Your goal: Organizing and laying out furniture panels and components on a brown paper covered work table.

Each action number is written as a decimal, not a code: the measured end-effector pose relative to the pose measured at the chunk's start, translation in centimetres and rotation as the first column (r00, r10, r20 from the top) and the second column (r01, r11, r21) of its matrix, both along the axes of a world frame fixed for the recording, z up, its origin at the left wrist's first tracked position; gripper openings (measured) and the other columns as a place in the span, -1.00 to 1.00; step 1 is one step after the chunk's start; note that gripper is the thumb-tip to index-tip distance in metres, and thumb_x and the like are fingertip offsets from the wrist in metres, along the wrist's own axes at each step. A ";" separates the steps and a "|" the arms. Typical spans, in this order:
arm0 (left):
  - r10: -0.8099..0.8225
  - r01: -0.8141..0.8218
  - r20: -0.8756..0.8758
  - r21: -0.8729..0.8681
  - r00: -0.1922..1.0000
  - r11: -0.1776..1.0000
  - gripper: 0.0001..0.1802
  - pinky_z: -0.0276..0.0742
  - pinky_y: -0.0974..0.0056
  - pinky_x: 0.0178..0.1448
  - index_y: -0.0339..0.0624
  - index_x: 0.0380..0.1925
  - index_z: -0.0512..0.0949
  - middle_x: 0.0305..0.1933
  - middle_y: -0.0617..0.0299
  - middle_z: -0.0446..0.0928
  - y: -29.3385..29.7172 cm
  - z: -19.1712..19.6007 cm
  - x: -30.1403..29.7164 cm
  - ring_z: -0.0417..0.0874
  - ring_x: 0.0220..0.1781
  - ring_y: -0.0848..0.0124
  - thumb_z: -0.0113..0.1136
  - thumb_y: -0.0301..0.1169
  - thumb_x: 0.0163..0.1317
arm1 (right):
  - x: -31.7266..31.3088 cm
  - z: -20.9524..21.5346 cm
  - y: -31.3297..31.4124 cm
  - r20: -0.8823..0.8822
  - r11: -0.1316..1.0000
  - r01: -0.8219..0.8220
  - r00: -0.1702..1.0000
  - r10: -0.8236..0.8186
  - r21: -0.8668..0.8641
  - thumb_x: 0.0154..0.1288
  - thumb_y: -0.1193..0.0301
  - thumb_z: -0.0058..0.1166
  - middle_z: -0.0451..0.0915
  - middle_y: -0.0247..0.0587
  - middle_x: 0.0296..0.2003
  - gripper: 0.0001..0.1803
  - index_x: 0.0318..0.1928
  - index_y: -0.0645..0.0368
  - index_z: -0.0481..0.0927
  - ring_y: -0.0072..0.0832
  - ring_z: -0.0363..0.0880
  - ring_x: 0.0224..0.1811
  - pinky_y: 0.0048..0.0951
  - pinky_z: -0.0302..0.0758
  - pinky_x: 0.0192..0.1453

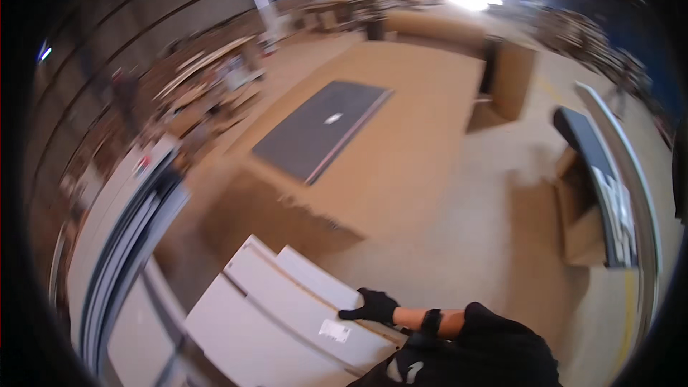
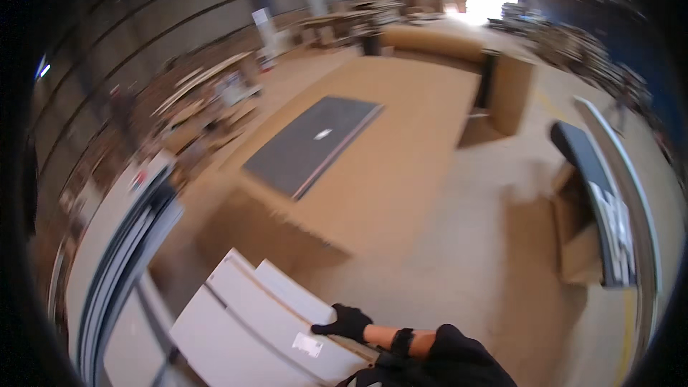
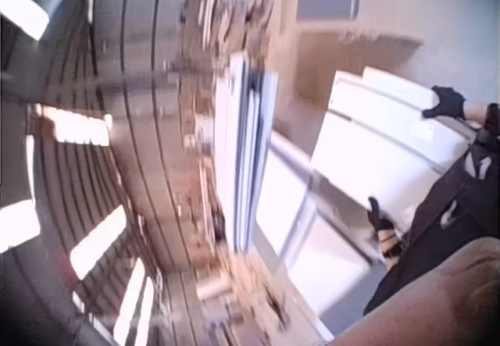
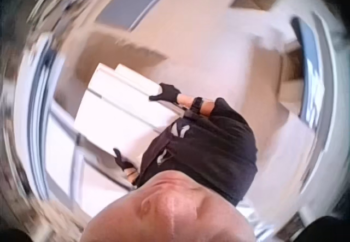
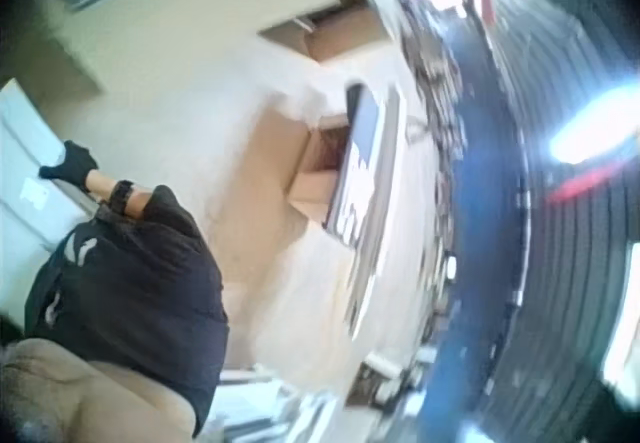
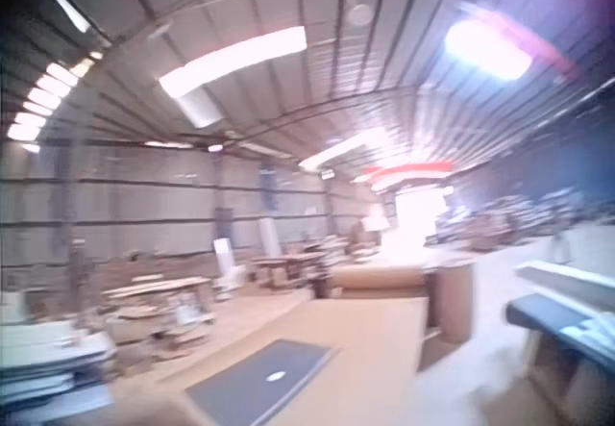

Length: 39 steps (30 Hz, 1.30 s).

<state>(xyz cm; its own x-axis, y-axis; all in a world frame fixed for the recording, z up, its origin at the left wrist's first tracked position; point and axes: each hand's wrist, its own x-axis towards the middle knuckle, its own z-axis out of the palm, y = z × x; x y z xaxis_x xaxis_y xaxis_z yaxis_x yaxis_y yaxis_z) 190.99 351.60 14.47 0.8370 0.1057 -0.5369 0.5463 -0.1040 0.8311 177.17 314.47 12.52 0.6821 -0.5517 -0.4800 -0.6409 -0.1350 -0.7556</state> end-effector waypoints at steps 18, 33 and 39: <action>-0.761 0.759 0.059 -0.160 0.646 0.631 -0.45 0.54 0.29 -0.28 -0.37 -0.08 0.44 -0.28 0.10 0.56 -43.6 -3.5 45.4 0.59 -0.36 0.34 0.21 -0.11 0.11 | 24.2 -2.4 -21.8 -0.030 0.709 0.692 0.712 -0.701 -0.137 -0.19 -0.24 0.19 0.59 0.04 -0.26 -0.17 -0.18 0.32 0.54 -0.25 0.58 -0.19 -0.31 0.46 -0.08; -0.961 0.960 -0.090 -0.081 0.261 0.268 -0.45 0.53 0.33 -0.29 -0.34 -0.19 0.52 -0.36 0.16 0.58 -79.8 -10.7 67.4 0.60 -0.41 0.40 0.34 -0.08 -0.02 | 42.1 -12.1 -40.1 0.061 0.281 0.955 0.277 -0.959 0.091 -0.13 -0.06 0.29 0.59 0.01 -0.28 -0.29 -0.21 0.39 0.54 -0.28 0.58 -0.22 -0.36 0.46 -0.12; -0.981 0.990 -0.151 0.086 0.124 0.112 -0.41 0.54 0.32 -0.26 -0.35 -0.18 0.52 -0.32 0.11 0.58 -88.6 -11.2 69.0 0.61 -0.39 0.38 0.34 -0.06 -0.04 | 44.9 -12.7 -43.6 -0.010 0.153 0.988 0.153 -0.988 0.003 -0.15 -0.08 0.29 0.59 0.04 -0.25 -0.26 -0.18 0.39 0.53 -0.23 0.57 -0.18 -0.35 0.46 -0.09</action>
<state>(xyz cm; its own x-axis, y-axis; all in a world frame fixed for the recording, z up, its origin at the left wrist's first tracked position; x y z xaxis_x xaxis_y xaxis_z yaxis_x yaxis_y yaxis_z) 260.00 263.03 3.31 0.2449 -0.7228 -0.6462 -0.0915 -0.6807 0.7268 222.06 270.84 -0.13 -0.4403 -0.7533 -0.4886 -0.2298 0.6206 -0.7497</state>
